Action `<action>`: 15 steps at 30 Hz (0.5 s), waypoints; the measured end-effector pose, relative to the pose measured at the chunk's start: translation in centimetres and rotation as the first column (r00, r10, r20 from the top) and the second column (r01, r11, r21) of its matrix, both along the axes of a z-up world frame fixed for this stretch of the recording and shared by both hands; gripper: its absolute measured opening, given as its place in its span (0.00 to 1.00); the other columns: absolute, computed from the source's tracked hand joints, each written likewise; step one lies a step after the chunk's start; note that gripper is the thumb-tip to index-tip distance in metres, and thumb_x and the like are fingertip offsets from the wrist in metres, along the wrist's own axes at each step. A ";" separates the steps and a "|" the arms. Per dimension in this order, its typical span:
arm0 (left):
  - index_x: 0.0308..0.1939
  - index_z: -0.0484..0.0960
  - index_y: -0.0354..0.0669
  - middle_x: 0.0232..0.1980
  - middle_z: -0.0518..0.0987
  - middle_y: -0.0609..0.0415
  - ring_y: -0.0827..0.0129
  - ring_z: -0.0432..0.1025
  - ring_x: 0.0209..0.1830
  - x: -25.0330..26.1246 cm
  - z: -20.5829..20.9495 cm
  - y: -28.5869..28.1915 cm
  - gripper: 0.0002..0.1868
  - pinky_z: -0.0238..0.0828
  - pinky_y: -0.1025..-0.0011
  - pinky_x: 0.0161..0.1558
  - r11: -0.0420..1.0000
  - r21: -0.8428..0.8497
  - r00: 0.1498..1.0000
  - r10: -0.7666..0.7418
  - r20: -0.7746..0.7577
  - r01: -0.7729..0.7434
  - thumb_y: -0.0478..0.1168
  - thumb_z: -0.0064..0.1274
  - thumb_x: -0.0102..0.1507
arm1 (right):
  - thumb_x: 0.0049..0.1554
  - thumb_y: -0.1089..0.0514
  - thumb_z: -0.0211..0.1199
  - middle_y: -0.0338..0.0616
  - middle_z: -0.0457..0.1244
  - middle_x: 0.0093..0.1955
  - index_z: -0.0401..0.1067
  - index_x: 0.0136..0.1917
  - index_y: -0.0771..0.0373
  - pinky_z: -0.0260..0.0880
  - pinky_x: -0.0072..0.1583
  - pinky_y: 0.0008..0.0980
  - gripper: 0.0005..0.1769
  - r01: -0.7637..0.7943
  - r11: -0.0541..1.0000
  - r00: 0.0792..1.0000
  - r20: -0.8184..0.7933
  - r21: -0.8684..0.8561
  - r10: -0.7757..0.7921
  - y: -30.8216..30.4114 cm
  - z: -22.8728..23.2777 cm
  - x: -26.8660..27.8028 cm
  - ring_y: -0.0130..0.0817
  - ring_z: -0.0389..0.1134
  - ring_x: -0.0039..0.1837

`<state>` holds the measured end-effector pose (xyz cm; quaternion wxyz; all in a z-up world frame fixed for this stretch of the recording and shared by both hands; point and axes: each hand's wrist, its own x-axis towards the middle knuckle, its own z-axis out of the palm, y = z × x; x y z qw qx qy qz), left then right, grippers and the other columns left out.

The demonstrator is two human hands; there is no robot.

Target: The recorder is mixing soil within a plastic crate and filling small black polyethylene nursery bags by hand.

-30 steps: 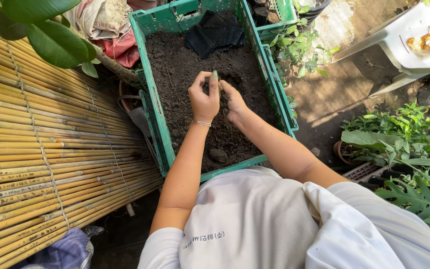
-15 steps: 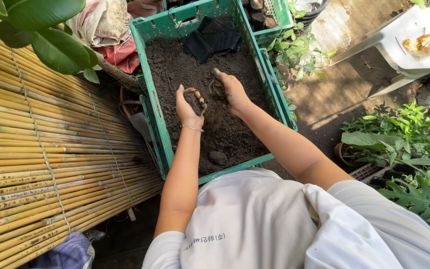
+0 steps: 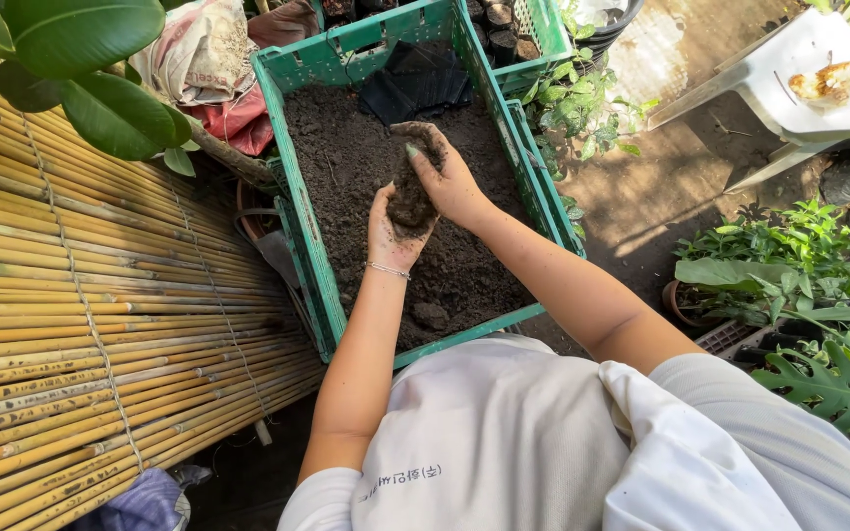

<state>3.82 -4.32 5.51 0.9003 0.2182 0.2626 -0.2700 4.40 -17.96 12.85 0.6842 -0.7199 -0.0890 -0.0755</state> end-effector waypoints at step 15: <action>0.59 0.76 0.51 0.57 0.76 0.52 0.59 0.72 0.58 -1.2 3.8 -0.5 0.25 0.76 0.51 0.52 0.999 -0.009 0.998 -0.043 0.054 0.043 0.61 0.40 0.69 | 0.64 0.53 0.63 0.46 0.63 0.41 0.75 0.41 0.67 0.64 0.55 0.44 0.15 0.057 0.876 0.985 0.168 -0.479 0.028 1.0 0.3 -1.3 0.49 0.60 0.52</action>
